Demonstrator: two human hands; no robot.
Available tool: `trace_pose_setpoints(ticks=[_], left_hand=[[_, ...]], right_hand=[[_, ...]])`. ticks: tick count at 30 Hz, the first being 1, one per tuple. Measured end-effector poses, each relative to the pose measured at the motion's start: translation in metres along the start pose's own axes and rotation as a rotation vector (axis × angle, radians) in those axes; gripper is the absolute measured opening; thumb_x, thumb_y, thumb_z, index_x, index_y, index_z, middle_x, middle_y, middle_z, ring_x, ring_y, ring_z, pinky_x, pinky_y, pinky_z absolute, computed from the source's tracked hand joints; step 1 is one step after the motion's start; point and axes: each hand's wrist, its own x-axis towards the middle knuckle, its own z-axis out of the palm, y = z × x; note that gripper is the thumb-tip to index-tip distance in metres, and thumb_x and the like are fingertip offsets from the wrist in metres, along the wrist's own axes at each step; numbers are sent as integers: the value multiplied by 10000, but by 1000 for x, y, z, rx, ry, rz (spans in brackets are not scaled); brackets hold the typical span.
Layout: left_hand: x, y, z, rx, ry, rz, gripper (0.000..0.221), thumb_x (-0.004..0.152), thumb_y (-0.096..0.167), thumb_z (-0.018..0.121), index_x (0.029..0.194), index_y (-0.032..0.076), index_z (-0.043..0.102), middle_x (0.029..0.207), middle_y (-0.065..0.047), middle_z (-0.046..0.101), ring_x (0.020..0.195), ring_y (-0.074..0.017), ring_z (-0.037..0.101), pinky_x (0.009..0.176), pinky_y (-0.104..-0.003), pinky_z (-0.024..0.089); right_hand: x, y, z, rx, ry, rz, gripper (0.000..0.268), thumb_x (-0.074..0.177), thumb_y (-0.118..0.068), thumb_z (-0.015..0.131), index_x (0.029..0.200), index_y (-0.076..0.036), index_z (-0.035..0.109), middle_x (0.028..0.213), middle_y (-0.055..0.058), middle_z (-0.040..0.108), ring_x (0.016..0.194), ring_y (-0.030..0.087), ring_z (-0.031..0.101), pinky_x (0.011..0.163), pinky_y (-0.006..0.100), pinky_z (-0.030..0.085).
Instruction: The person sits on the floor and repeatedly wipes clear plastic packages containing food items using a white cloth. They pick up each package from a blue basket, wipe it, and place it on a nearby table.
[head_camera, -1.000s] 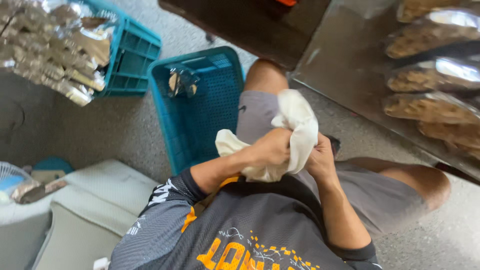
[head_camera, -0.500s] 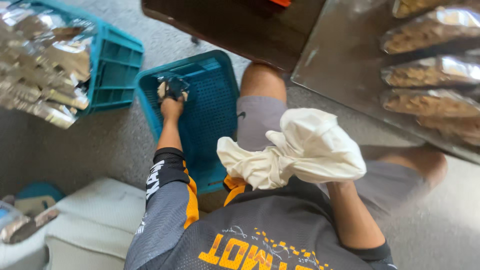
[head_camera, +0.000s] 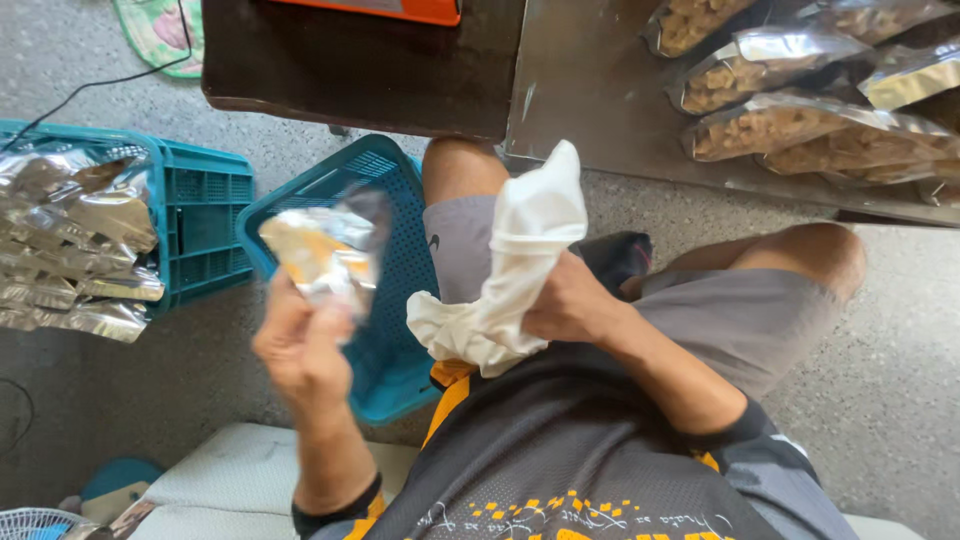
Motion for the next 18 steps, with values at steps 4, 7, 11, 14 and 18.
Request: trace_pose_setpoints(ticks=[4,7,11,14,18], left_hand=[[-12,39,81,-102,-330,-76,256,895,-77,589,1127,-89,697,1431,-223,585,1360,-277,566,1134,-364,437],[-12,46,93,-337,-472,-66,109,946,-85,600,1023,-69,675,1495,-203,541,1396,-268,529,1181,-351,395],[-9,43,95,-423,-508,-71,115,984,-66,596,1021,-51,704,1447,-189,599,1334,-255,576,1174,-363,448],[-19,33,106,-286,-486,-154,166,948,-59,595,1078,-71,697,1408,-175,572,1313,-249,559,1120,-330,419],[-21,34,111,-244,-556,-114,173,933,-59,599,1075,-71,698,1414,-165,543,1324,-254,537,1118,-334,398]], right_hand=[[20,-21,5,-356,314,-329,584,715,-255,843,1224,-96,606,1231,150,630,1223,416,573,1088,584,385],[18,-18,-10,555,470,74,631,746,-247,820,1306,-112,565,1291,146,599,1246,423,566,1094,561,409],[3,-7,-26,-352,355,159,510,741,-253,796,1181,-36,654,1178,200,637,1180,436,589,1050,516,468],[-9,-8,-10,-472,508,-223,607,750,-273,801,1262,7,636,1264,218,630,1197,421,600,1042,544,461],[-9,3,-11,-320,613,-277,544,758,-258,850,1209,-51,627,1221,190,626,1195,426,593,1070,515,485]])
